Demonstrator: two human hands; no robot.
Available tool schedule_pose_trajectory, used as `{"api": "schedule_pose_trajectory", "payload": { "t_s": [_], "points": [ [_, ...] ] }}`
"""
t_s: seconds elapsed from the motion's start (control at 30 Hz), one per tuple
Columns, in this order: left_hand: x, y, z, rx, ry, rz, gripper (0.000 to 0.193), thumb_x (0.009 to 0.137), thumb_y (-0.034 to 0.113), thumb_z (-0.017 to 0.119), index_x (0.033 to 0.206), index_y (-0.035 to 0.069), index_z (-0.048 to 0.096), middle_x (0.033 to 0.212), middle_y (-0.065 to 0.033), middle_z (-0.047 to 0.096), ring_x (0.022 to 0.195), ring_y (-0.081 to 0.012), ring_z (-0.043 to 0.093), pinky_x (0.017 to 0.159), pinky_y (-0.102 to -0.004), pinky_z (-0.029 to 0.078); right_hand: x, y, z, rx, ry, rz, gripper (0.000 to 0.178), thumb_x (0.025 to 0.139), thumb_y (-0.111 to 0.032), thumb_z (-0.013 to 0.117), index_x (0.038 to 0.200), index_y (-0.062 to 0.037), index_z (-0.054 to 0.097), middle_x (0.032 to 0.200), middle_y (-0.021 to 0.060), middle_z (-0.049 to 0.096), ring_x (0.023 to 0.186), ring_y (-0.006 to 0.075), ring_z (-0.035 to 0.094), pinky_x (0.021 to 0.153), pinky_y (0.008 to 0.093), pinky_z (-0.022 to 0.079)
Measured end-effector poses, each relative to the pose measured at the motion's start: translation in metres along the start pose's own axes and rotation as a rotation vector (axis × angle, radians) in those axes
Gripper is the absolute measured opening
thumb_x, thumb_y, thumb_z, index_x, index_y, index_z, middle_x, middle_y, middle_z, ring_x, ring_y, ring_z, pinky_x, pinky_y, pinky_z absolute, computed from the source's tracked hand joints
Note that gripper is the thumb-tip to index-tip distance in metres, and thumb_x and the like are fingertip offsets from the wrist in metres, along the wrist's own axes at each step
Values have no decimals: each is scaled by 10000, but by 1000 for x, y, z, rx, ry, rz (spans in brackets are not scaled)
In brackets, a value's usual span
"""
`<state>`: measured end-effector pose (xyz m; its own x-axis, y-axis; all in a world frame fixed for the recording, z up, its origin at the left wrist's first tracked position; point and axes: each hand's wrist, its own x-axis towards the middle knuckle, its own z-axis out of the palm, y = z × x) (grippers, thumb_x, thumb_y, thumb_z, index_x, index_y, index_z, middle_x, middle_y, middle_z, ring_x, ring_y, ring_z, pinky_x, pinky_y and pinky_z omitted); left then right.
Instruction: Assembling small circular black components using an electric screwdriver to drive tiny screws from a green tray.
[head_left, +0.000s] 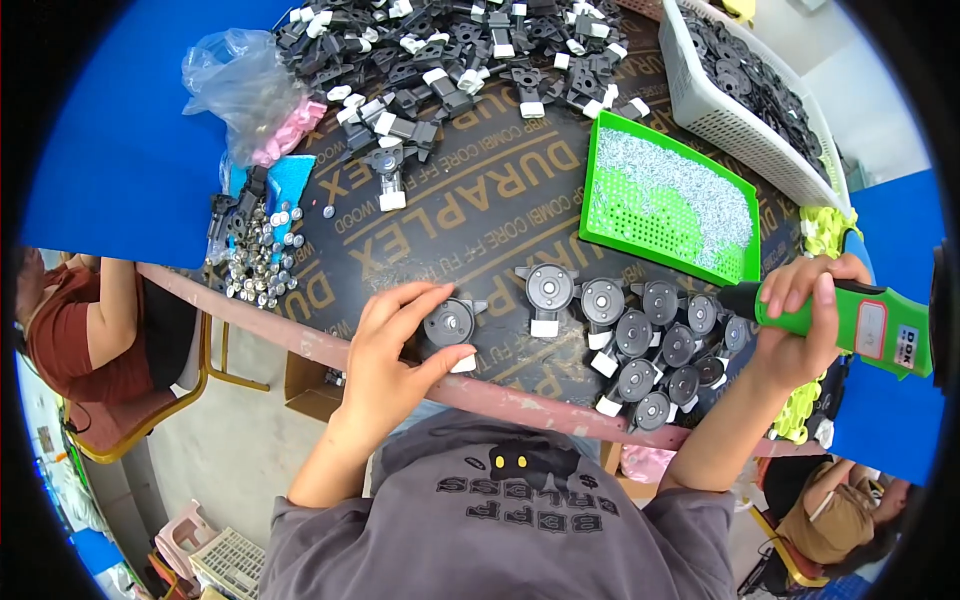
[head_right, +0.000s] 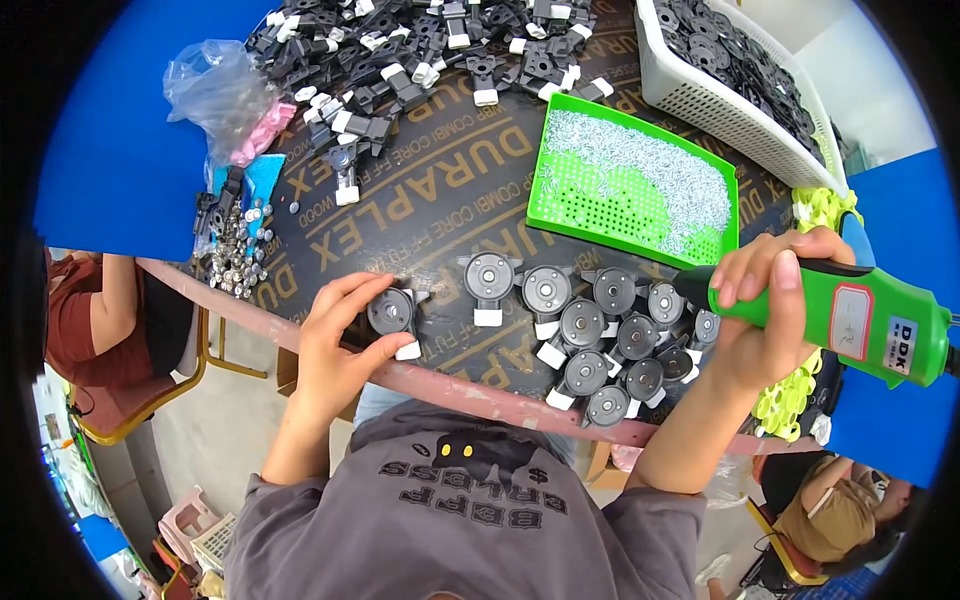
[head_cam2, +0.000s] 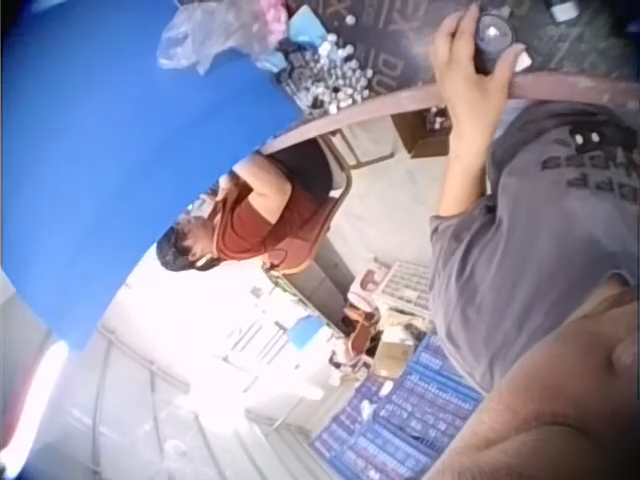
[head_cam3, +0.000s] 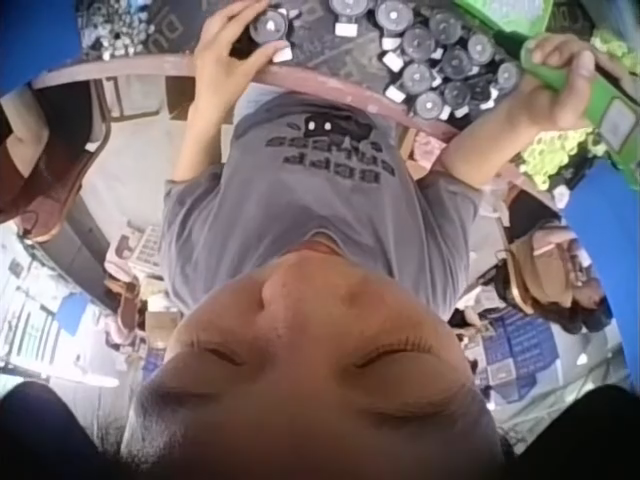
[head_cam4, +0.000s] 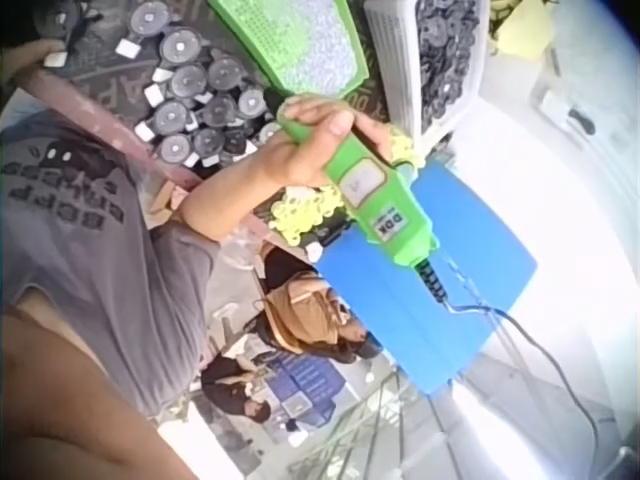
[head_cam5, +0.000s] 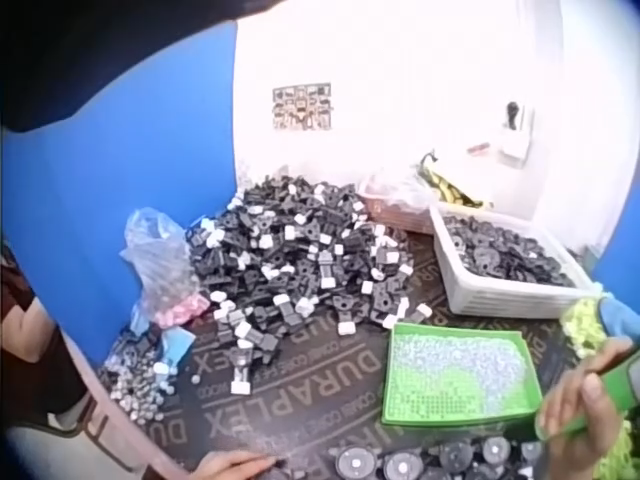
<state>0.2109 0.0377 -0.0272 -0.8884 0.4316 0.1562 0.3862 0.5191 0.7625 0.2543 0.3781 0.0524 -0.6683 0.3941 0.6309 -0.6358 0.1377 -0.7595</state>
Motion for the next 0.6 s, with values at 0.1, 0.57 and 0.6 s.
{"api": "schedule_pose_trajectory", "payload": {
  "t_s": [0.1, 0.57, 0.6],
  "points": [
    [8, -2, 1, -39, -20, 15, 593, 671, 148, 855, 1224, 83, 652, 1200, -93, 566, 1077, -281, 536, 917, -376, 447, 0, 1, 1, 4, 1, -5, 214, 903, -47, 559, 1092, -17, 462, 636, 75, 464, 480, 150, 456, 465, 290, 425],
    [39, -5, -25, -46, -332, 280, 601, 694, 63, 780, 1274, 99, 626, 1212, -69, 602, 1231, -319, 502, 1015, -430, 422, -1, 4, 0, -3, -12, 10, 206, 905, -38, 553, 1088, -14, 463, 640, 74, 475, 487, 144, 450, 470, 285, 424],
    [41, -6, -24, -57, -348, 305, 596, 702, 68, 774, 1278, 101, 622, 1225, -67, 602, 1238, -322, 497, 1021, -431, 421, -1, 4, 0, -3, -14, 12, 206, 905, -38, 553, 1088, -14, 463, 640, 74, 475, 487, 144, 450, 470, 285, 424]
  ]
}}
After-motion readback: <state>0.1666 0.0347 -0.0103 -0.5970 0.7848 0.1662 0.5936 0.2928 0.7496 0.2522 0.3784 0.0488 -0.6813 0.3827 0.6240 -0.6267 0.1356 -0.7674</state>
